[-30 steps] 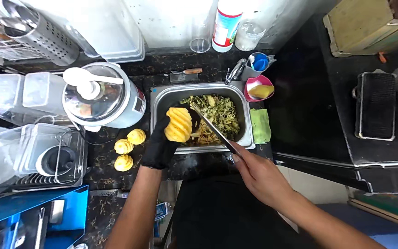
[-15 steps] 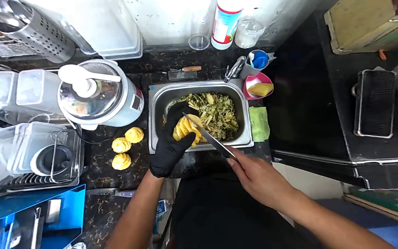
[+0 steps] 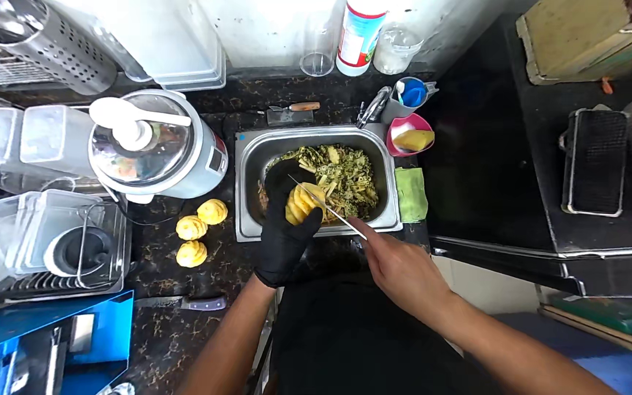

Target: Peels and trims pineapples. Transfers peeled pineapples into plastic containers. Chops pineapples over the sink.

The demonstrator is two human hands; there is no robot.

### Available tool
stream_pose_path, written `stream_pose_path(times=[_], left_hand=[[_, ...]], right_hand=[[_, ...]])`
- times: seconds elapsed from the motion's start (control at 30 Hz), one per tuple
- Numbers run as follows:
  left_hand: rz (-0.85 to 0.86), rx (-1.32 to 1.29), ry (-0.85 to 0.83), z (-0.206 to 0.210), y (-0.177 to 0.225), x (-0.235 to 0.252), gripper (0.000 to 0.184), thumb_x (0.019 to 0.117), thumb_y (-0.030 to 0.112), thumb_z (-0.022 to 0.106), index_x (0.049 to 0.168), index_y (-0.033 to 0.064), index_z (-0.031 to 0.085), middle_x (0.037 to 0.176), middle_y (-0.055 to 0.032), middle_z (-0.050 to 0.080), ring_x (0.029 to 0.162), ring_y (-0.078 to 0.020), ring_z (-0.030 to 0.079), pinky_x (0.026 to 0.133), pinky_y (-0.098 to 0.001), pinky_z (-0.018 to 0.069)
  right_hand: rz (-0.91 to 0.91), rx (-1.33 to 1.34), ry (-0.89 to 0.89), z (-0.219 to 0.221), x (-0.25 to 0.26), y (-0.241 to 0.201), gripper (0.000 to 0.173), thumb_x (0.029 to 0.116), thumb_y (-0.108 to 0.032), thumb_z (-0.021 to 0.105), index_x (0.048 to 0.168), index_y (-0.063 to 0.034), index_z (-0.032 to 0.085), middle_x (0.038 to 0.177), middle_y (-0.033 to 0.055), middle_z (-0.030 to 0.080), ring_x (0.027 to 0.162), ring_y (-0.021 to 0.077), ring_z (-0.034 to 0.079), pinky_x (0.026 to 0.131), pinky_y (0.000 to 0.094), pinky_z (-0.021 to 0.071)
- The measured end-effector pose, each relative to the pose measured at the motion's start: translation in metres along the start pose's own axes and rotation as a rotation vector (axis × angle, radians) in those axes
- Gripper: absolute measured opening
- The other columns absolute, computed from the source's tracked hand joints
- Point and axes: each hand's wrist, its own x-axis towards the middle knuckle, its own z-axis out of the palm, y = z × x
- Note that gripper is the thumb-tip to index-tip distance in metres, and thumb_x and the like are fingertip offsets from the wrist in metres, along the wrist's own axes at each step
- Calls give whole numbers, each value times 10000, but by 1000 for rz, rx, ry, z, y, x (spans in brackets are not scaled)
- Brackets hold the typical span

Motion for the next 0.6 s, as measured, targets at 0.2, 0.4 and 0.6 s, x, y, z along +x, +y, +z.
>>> stream_pose_path(times=[0.2,0.4,0.6], left_hand=[[-398,-648,7,-27,-40,-2,406,1034,291,531,1404,123,542,1186,-101,687,1034,-203,688,891,-405,594],[-508,-907,143,-58,-99,-36,577,932,331,669,1410,84,461,1170,-157,658,1016,-246,680,878,-423,593],[-267,115,586,-99,-179,-46,1011,643,191,948,1446,-40,379,1330,-204,594,1216,-224,609,1034,-382,534]], right_hand=[[130,133,89,21,13,25,448,1098,-270,397,1484,-85,531,834,151,717,663,343,696,579,555,567],[458,-47,-450,91,42,70,461,1120,-323,329,1556,-191,401,1014,270,714,946,500,704,787,684,537],[646,-84,-551,104,85,75,594,1032,-254,468,1579,-131,271,1204,239,678,1083,437,691,873,630,548]])
